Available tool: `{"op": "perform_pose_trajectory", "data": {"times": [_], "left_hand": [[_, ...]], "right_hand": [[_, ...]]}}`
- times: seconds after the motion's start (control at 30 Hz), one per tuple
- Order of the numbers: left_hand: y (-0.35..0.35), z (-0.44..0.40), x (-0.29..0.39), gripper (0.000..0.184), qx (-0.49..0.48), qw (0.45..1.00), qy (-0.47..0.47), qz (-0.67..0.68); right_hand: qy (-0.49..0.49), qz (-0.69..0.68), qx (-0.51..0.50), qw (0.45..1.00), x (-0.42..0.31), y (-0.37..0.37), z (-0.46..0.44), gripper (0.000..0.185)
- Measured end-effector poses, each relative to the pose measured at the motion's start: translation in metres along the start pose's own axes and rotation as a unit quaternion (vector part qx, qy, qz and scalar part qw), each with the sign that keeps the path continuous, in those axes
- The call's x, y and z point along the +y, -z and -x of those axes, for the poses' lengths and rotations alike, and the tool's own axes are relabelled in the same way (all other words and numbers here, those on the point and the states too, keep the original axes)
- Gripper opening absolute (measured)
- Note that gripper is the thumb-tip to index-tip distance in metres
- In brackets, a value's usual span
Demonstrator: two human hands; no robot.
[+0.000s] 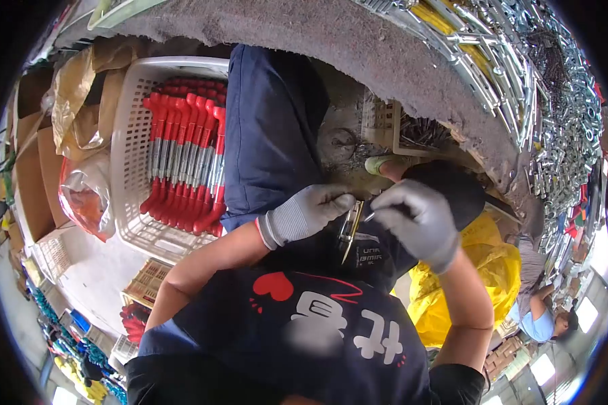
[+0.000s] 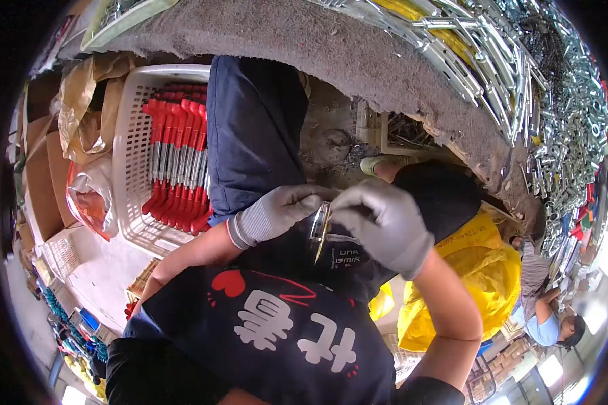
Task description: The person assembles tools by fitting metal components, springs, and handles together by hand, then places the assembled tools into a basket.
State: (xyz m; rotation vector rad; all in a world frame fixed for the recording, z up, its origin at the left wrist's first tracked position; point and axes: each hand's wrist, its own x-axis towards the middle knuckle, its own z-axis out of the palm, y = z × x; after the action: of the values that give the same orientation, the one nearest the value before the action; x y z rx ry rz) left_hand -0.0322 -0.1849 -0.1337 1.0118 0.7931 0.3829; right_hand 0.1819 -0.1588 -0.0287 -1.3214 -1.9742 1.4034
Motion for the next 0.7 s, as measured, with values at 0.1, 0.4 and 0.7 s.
{"op": "perform_pose_trajectory", "data": {"times": [0.1,0.4,0.7], "left_hand": [[-0.006,-0.002,0.002,0.039,0.021,1.0,0.0,-0.008],[-0.002,0.0,0.038,0.051,-0.075,0.995,-0.057,0.034],[0.009,-0.015,0.013,0.054,-0.027,0.997,-0.07,-0.009]], "right_hand": [[0.023,0.107,0.013,0.994,0.013,-0.03,0.013,0.009],[-0.039,0.213,-0.063,0.974,0.012,-0.04,0.017,0.022],[0.087,0.195,0.138,0.967,-0.08,0.102,-0.068,0.017]]}}
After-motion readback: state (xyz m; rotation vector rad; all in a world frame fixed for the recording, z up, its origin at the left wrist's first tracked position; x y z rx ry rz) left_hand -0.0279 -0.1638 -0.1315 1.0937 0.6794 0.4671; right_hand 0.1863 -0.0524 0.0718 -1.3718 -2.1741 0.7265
